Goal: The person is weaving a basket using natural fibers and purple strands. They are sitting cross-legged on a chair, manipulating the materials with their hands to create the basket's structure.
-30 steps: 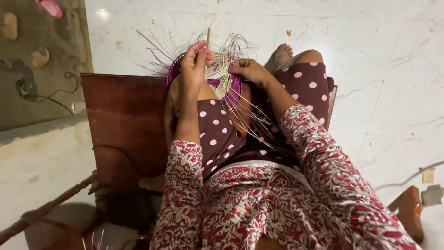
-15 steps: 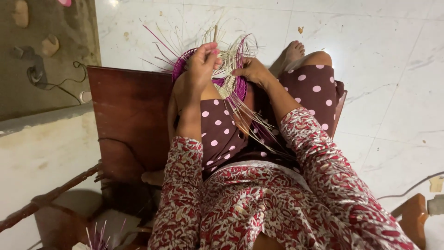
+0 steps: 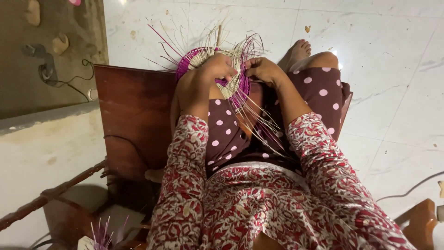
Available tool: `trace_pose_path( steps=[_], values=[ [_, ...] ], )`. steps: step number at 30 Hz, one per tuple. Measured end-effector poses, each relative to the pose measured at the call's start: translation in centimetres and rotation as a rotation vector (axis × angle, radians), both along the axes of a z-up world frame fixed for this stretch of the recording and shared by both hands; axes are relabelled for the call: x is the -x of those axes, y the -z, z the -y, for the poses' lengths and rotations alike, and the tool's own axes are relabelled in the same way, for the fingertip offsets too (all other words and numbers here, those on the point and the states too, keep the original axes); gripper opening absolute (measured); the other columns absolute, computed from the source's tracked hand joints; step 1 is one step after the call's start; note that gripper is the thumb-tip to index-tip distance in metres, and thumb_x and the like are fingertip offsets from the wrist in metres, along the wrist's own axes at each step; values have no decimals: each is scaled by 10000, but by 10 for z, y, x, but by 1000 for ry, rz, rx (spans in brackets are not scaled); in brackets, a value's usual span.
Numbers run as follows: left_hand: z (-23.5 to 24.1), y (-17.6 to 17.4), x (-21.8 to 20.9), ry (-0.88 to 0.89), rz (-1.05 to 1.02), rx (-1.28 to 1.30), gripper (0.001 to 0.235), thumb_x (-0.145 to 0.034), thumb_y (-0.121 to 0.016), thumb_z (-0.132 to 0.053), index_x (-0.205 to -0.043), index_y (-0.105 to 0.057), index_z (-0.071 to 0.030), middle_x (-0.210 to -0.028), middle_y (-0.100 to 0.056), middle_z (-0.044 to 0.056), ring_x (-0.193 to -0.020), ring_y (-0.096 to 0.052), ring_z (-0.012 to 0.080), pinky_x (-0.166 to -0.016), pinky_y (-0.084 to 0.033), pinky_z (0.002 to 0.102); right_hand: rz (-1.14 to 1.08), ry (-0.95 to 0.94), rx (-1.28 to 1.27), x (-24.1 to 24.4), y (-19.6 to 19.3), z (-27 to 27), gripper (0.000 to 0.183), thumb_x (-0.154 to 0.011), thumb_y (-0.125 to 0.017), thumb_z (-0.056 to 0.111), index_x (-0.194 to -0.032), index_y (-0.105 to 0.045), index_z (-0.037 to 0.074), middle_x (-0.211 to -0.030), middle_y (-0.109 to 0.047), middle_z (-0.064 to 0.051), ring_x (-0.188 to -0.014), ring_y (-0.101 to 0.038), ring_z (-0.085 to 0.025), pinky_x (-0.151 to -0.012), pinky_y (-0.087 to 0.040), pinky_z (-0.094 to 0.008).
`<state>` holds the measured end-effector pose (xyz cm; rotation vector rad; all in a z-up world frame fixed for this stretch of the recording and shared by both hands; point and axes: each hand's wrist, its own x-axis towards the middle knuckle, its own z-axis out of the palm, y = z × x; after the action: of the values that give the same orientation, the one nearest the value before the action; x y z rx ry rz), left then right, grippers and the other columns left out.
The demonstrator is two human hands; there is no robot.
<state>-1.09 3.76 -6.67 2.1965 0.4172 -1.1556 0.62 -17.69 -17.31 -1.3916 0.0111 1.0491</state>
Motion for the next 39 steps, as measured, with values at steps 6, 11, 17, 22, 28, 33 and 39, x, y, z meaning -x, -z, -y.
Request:
trace_pose_path(
  steps=[6, 11, 17, 22, 28, 33, 39],
  values=[
    [15, -9, 10, -183, 196, 6, 202, -843, -717, -271, -771, -669, -89, -579, -716, 5, -526, -705, 115, -648, -527, 221, -15, 24, 13, 3, -15, -4, 254, -754, -750, 39, -1006, -733, 13, -848, -643, -64, -718, -620, -157, -611, -550, -261],
    [16, -16, 10, -436, 356, 65, 196, -859, -724, -229, -846, -650, -49, -682, -740, 86, -495, -724, 125, -482, -544, 195, -10, 33, 32, 4, -4, -2, 261, -750, -759, 23, -1009, -728, 11, -848, -646, -82, -716, -635, -170, -606, -558, -259],
    [15, -30, 15, -316, 610, -68, 312, -967, -647, -327, -1146, -603, -75, -1141, -689, 104, -814, -733, 195, -632, -566, 319, -58, -167, 190, -9, -54, -3, 169, -909, -720, 19, -939, -674, 178, -863, -645, 63, -735, -545, -85, -803, -482, -250],
    [27, -44, 22, 52, 870, -103, 113, -1009, -588, -183, -980, -681, -125, -1147, -636, 77, -561, -503, 83, -475, -457, 242, 22, -201, 310, -10, -58, -1, 199, -867, -781, 137, -1036, -692, 189, -992, -691, 41, -915, -600, -140, -969, -457, -325],
    [57, -63, -2, 605, 586, -117, 239, -945, -656, -123, -1141, -761, -213, -1272, -534, 81, -1171, -446, 290, -1068, -394, 504, 35, -234, 389, -10, -81, 2, 148, -861, -728, 122, -1008, -708, 133, -996, -724, -33, -921, -623, -206, -936, -474, -379],
    [62, -43, -26, 1100, 573, -389, 123, -859, -769, -338, -859, -788, -216, -1335, -563, 78, -1282, -454, 304, -1109, -380, 509, 36, -250, 379, -8, -92, 2, 106, -897, -698, 88, -1001, -694, 111, -924, -704, -35, -793, -583, -181, -810, -500, -351],
    [73, -55, -45, 1200, 427, -338, 200, -854, -776, -372, -802, -794, -180, -1325, -563, 29, -1269, -403, 286, -1096, -336, 482, 89, -289, 420, -9, -90, 2, 201, -887, -702, 157, -1082, -689, 109, -1029, -729, -70, -902, -619, -216, -869, -481, -386]
  ],
)
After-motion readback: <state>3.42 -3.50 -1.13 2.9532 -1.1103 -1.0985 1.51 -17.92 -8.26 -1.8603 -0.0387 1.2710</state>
